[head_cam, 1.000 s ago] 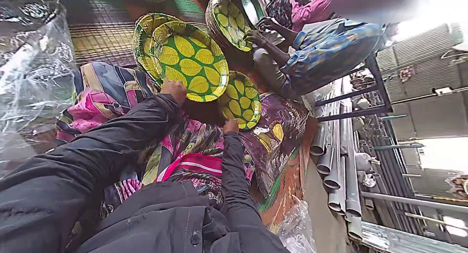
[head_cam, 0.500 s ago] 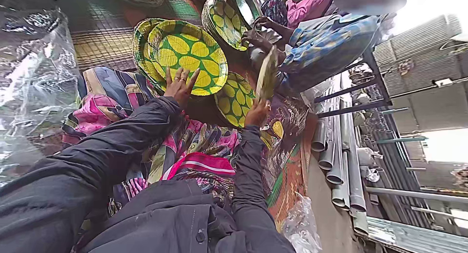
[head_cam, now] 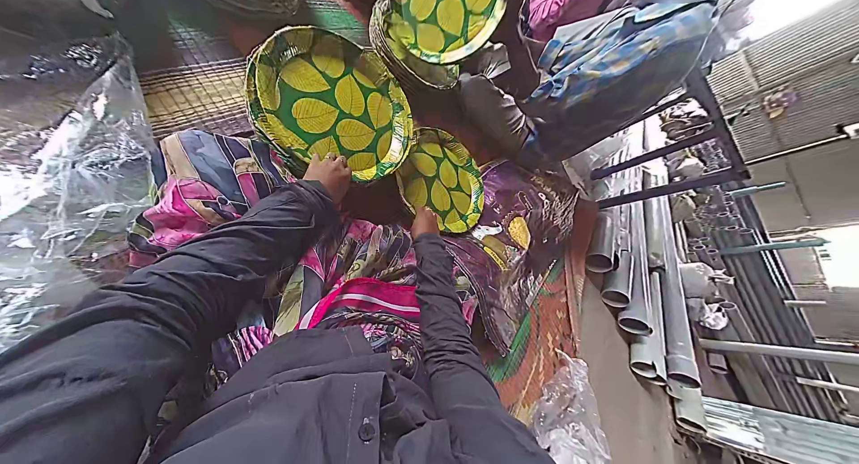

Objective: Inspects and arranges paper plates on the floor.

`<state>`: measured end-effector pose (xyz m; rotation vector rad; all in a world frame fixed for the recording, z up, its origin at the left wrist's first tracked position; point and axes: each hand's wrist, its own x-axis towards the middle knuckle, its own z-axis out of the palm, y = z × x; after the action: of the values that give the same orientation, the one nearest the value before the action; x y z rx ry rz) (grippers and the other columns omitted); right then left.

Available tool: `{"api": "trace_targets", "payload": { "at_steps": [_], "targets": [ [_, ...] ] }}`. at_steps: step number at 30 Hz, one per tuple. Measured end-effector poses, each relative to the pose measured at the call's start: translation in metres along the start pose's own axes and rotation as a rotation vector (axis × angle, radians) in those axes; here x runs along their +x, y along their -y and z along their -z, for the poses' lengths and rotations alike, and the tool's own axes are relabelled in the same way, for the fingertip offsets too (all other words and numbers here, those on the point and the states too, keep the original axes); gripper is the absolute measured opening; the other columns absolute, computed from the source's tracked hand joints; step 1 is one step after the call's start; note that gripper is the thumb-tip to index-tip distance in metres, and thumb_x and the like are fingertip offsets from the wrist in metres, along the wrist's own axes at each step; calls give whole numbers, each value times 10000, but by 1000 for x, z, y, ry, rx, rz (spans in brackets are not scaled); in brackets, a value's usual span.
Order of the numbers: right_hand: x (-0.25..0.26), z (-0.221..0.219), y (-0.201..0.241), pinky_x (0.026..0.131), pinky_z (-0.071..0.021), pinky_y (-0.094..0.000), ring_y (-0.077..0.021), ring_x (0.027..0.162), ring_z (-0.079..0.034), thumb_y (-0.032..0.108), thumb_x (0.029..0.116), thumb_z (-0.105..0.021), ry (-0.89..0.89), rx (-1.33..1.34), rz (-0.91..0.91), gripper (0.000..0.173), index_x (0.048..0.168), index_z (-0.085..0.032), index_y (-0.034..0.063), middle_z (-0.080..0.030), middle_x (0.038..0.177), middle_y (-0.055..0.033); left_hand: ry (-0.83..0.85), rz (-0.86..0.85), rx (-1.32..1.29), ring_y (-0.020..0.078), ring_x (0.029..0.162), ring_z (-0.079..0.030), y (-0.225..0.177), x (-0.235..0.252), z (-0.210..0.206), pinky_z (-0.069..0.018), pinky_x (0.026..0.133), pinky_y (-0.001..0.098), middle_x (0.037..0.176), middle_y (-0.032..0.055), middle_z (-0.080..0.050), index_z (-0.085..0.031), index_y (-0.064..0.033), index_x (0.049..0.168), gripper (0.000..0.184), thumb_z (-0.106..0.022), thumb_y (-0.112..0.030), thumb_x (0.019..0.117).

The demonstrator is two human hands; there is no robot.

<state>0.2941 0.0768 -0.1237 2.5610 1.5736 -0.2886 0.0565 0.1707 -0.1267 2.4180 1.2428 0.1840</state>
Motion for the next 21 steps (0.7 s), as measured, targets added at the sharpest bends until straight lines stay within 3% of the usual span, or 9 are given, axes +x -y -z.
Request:
{"api": "trace_targets", "payload": {
  "at_steps": [4,7,9,11,13,14,16,19,21],
  "targets": [
    [-14,0,-16,1090,-464,-567,-440,1303,-565,-86,918,-604,-55,-53,30,354,1267,-651,-49,-606,1347,-288,23,20,21,469,1417,-455,-2,-2,-1,-378,1102,697,1459,248,-555,-663,63,1251,343,-681,40,909],
    [-5,23,-29,1070,-466,-593,-432,1294,-573,-29,885,-683,51,-28,20,356,1240,-675,-3,-624,1331,-274,17,13,22,464,1409,-464,0,-2,-3,-388,1093,687,1463,246,-552,-660,52,1265,331,-679,-31,945],
    [-3,44,-36,1042,-463,-632,-467,1281,-574,6,898,-688,8,-5,44,373,1270,-662,4,-620,1328,-296,-18,8,-9,475,1432,-443,3,-2,-4,-379,1101,691,1488,269,-527,-591,29,1384,478,-719,-172,969],
    [-13,60,-38,1086,-434,-633,-505,1308,-543,-5,956,-592,-304,54,66,375,1320,-674,28,-595,1360,-329,-111,-35,-61,511,1469,-377,5,-3,-6,-327,1124,726,1538,306,-457,-382,-56,1582,823,-805,-283,913],
    [-16,70,-37,1019,-488,-578,-482,1179,-621,49,1000,-563,-724,126,121,281,1211,-749,42,-664,1223,-305,-277,-129,-101,528,1528,-247,3,-3,-10,-194,1165,771,1620,312,-332,-265,-111,1643,983,-831,-351,876],
    [-17,74,-32,999,-499,-559,-471,1138,-638,62,998,-579,-866,165,161,250,1163,-765,33,-684,1177,-288,-379,-199,-88,529,1540,-213,1,-4,-11,-145,1173,779,1639,309,-300,-267,-107,1643,979,-816,-377,879],
    [-19,78,-16,1004,-508,-549,-453,1148,-650,25,982,-583,-965,201,292,247,1149,-765,33,-710,1175,-250,-630,-369,-52,515,1535,-247,-4,-6,-13,-124,1175,782,1625,284,-351,-389,-92,1589,827,-755,-411,919],
    [-14,68,17,1042,-495,-551,-434,1184,-654,-94,944,-525,-834,188,531,346,1176,-755,20,-719,1216,-221,-1002,-511,66,454,1479,-388,-12,-8,-18,-198,1144,758,1542,209,-499,-557,-155,1440,515,-551,-483,1043],
    [-5,51,37,1059,-487,-561,-417,1225,-648,-122,923,-533,-649,180,623,394,1210,-753,34,-706,1282,-203,-967,-488,119,403,1495,-383,-11,-11,-19,-185,1142,744,1560,159,-502,-559,-198,1458,444,-513,-415,1074]
  ]
}}
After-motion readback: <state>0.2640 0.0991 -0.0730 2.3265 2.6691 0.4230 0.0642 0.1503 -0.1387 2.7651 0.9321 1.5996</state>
